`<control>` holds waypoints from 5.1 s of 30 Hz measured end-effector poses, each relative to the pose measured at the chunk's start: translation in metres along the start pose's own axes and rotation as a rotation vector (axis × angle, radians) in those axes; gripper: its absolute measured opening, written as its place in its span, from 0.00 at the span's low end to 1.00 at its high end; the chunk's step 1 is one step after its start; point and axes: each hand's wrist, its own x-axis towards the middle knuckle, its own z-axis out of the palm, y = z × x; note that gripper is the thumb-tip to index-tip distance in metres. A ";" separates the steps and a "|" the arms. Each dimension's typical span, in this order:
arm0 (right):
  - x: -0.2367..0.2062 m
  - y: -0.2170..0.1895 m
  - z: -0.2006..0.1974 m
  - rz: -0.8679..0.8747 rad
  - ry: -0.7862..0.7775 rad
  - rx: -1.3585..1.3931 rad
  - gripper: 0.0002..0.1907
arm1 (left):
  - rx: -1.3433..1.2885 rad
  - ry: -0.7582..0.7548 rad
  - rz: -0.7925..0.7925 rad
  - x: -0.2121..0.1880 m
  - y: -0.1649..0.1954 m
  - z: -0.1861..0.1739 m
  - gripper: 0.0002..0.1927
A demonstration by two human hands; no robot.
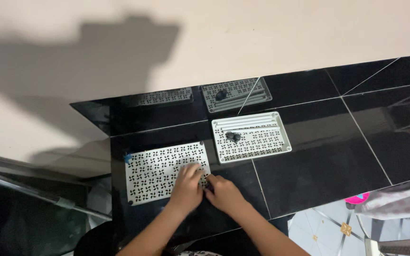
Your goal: The person assembles a small white perforated plastic storage rack on a black tiled counter, pushing white tubular legs into the corner sockets of the trays and stacking a second tray on top. Near the end they separate the trays and lay them flat, removing the small black foot pieces onto the trays.
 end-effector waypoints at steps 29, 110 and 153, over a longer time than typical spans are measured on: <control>0.064 0.135 -0.076 0.318 0.289 -0.009 0.20 | 0.050 0.083 0.128 0.042 0.024 0.028 0.16; 0.131 0.097 -0.039 0.352 0.500 0.322 0.10 | 0.223 -0.023 -0.084 0.056 -0.030 0.012 0.29; 0.014 0.041 0.042 -0.066 0.080 -0.143 0.02 | 0.118 -0.196 0.149 -0.005 -0.027 0.021 0.32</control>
